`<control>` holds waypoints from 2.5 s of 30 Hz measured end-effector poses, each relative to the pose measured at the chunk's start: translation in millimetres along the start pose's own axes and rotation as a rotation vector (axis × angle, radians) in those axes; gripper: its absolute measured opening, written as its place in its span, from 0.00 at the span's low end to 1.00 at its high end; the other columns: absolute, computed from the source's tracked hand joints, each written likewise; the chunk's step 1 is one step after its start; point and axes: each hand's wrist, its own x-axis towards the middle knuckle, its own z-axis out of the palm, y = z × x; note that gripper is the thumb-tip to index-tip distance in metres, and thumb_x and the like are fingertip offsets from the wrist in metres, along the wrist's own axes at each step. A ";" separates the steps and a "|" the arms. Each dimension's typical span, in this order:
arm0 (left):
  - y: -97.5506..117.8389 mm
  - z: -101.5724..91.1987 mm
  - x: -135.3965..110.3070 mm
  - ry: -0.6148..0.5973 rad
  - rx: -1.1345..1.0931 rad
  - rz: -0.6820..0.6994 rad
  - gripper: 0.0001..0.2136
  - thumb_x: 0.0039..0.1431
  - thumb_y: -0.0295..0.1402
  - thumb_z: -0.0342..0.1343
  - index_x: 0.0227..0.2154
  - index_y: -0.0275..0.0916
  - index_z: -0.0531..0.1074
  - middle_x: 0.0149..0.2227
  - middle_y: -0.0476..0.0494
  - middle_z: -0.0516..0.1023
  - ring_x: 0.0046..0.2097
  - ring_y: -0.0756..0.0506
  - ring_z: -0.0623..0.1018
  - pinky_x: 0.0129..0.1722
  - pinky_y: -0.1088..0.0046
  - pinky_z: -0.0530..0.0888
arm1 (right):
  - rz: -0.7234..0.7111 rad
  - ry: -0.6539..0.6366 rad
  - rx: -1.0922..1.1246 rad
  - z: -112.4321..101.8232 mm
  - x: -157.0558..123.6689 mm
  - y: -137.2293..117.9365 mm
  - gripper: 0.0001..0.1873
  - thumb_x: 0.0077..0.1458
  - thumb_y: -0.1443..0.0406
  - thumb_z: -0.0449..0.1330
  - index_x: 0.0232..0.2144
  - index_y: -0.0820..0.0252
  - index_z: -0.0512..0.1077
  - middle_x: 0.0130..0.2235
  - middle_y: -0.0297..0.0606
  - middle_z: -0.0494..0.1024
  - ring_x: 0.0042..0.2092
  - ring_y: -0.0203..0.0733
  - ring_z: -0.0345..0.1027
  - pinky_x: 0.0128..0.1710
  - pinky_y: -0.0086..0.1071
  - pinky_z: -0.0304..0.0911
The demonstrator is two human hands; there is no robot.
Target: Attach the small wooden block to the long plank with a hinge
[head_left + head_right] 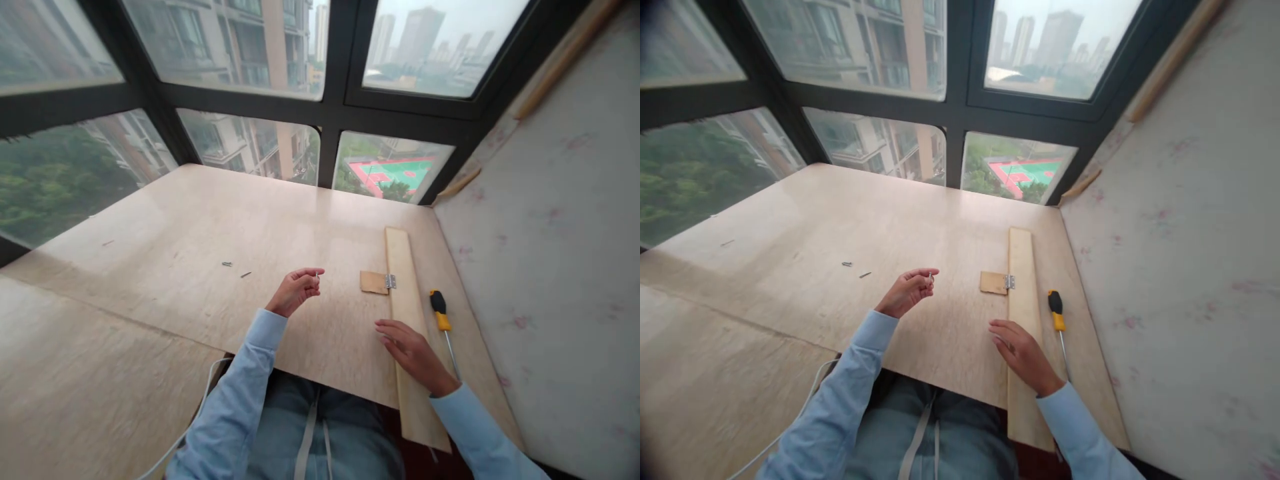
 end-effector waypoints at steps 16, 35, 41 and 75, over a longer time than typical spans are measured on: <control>-76.6 139.4 111.2 0.017 0.917 0.363 0.08 0.55 0.30 0.57 0.34 0.33 0.79 0.32 0.42 0.80 0.32 0.49 0.78 0.36 0.73 0.74 | 0.149 0.196 0.156 -9.7 12.4 22.0 0.14 0.59 0.69 0.55 0.46 0.58 0.75 0.54 0.47 0.72 0.56 0.44 0.66 0.56 0.43 0.65; -92.5 149.5 134.9 -0.189 1.421 0.562 0.11 0.61 0.27 0.52 0.42 0.37 0.78 0.38 0.41 0.79 0.36 0.47 0.77 0.40 0.72 0.72 | 0.233 0.241 -0.235 -6.1 46.2 54.9 0.20 0.56 0.71 0.53 0.51 0.64 0.70 0.54 0.50 0.70 0.58 0.52 0.60 0.59 0.49 0.59; -86.8 153.5 133.1 -0.191 1.473 0.546 0.12 0.58 0.27 0.52 0.40 0.38 0.79 0.38 0.41 0.79 0.37 0.46 0.77 0.41 0.72 0.71 | 0.227 0.252 -0.221 -5.7 45.4 54.9 0.21 0.56 0.71 0.53 0.52 0.62 0.70 0.54 0.51 0.70 0.58 0.53 0.60 0.58 0.52 0.60; -98.5 148.0 147.7 -0.287 1.480 0.545 0.11 0.55 0.23 0.53 0.34 0.37 0.81 0.37 0.37 0.76 0.39 0.45 0.75 0.42 0.69 0.72 | 0.226 0.245 -0.239 -4.0 44.5 56.3 0.21 0.56 0.71 0.53 0.52 0.62 0.70 0.54 0.49 0.70 0.57 0.53 0.60 0.58 0.50 0.59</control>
